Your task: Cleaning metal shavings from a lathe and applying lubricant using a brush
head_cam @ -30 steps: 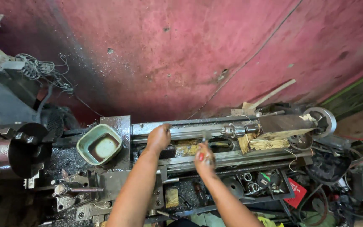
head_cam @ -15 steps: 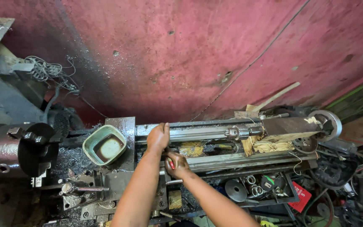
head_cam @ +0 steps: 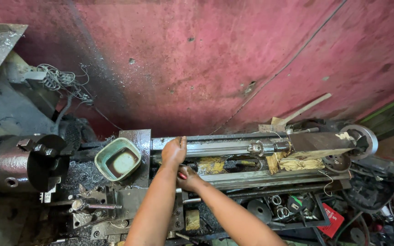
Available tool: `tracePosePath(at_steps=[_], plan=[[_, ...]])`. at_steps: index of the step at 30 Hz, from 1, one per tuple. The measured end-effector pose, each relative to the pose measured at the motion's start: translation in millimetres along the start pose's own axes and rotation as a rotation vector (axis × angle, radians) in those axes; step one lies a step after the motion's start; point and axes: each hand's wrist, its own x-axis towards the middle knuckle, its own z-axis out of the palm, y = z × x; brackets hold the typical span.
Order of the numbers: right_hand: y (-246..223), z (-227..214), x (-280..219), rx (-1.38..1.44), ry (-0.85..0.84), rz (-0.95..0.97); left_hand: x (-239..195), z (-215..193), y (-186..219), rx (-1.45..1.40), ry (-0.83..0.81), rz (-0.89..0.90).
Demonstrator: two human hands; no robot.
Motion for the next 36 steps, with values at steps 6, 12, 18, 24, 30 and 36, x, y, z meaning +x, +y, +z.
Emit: tracePosePath(at_steps=[6,12,18,24,30,36], plan=[[-37,-25,-31,0.187,0.181,-0.077,4,2,0,-0.015,0.000,-0.028],[-18,-72,-60,0.249,0.253,-0.334,-1,-2,6,-0.021,0.028,0.006],[-3,-113,-86,0.173,0.277,-0.361,-2,0,10,0.006,0.017,0.057],[24,-141,-121,0.157,0.438,-0.312,11,17,-1,-0.038,-0.075,0.169],[62,-165,-144,0.144,0.631,-0.175,1,6,5,-0.063,-0.055,0.188],[77,-183,-142,-0.160,0.880,-0.179,10,17,-2,-0.050,-0.074,0.181]])
